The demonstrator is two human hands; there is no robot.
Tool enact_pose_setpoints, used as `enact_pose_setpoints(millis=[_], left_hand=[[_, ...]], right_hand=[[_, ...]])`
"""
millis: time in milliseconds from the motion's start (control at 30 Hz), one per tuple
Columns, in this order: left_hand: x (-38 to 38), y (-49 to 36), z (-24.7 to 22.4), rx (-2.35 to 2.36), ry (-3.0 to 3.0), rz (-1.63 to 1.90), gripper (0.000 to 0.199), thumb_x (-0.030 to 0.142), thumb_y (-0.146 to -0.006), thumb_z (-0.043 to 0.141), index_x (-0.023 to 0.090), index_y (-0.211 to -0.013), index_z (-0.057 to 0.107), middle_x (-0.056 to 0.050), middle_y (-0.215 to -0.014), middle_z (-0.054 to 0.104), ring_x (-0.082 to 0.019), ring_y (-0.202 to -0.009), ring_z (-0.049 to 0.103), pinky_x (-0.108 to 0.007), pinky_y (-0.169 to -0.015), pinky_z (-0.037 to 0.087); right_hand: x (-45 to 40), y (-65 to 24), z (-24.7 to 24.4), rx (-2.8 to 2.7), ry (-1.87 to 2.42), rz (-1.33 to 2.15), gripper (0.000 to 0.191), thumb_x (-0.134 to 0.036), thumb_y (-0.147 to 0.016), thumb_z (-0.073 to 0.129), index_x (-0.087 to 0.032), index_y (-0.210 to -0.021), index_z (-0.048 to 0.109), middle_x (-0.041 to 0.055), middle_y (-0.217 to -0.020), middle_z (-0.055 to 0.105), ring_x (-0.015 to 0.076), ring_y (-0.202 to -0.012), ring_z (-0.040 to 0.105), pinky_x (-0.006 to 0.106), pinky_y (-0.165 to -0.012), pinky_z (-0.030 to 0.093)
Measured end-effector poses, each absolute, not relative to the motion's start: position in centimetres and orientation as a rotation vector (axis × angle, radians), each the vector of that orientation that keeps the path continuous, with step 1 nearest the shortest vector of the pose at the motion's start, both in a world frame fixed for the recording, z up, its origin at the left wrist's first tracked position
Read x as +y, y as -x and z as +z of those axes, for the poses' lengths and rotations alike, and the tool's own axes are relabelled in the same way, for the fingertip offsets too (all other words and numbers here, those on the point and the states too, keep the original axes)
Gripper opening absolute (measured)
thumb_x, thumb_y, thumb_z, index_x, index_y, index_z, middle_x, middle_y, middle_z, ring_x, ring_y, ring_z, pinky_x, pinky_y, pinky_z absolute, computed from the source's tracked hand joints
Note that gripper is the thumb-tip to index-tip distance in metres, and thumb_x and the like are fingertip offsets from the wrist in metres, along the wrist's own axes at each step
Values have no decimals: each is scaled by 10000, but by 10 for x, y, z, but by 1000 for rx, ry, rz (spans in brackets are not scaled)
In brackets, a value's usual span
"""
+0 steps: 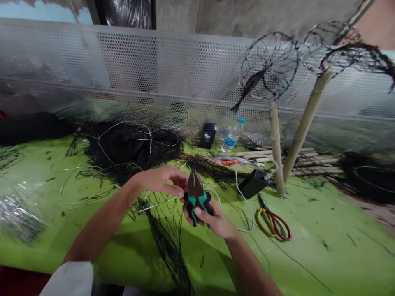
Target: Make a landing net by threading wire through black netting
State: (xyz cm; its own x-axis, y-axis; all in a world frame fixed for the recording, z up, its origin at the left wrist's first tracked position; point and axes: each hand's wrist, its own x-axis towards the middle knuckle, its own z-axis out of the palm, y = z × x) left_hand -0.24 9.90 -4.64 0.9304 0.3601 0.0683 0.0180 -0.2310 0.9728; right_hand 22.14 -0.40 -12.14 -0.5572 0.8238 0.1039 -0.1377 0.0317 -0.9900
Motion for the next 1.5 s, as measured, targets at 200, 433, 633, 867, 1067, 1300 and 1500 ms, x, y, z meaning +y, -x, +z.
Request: enact_pose_setpoints(millis=[200,433,633,867,1067,1300,1500], left_hand=[[84,-1,-39,463,-1477,524,111,262,-720,701,165,-755,659,16,-676,564,-58,-495,373,-196,-463,267],[74,9,-18,548,-1173,694,188,275,-696,750,170,-767,611,58,-606,466,-21,-431,220,-173,-398,173],[60,13,-1,546,-898,917,176,269,-726,721,184,-816,596,58,-603,444,-41,-435,325,-166,-386,244],[35,15,7,507,-724,1249,201,272,-831,801,184,-879,626,19,-806,648,-57,-594,571,-165,-488,441],[23,6,-2,555,-958,1536,223,341,-839,816,213,-906,646,36,-755,563,-78,-667,529,-195,-609,470],[21,11,1,592,-1134,1602,250,390,-853,794,209,-872,622,27,-749,549,-97,-675,504,-229,-630,433],[25,31,-5,690,-1424,1622,252,373,-913,776,197,-831,614,20,-772,530,-114,-720,478,-244,-687,417]], right_hand=[[-5,-224,-120,-1557,743,1577,494,-635,-948,656,-183,-1145,686,65,-870,654,122,-662,565,219,-481,347],[-7,-241,-112,-1516,848,1463,521,-673,-911,665,-232,-1185,711,90,-905,675,165,-656,570,270,-466,308],[-12,-262,-85,-1451,787,1340,421,-614,-936,670,-259,-1159,714,90,-945,685,173,-659,577,272,-459,303],[-36,-260,-42,-1489,778,1339,500,-629,-933,652,-222,-1216,718,149,-1042,713,211,-688,641,321,-506,441],[-41,-219,-21,-1673,838,1234,459,-665,-891,702,-289,-1140,788,119,-1146,739,321,-1112,685,519,-1002,559],[-15,-182,-4,-1485,890,1370,498,-677,-888,678,-212,-1043,764,96,-939,722,202,-737,631,308,-598,536],[10,-201,12,-1311,840,1433,504,-692,-777,758,-194,-838,714,58,-747,582,113,-546,403,255,-424,286]])
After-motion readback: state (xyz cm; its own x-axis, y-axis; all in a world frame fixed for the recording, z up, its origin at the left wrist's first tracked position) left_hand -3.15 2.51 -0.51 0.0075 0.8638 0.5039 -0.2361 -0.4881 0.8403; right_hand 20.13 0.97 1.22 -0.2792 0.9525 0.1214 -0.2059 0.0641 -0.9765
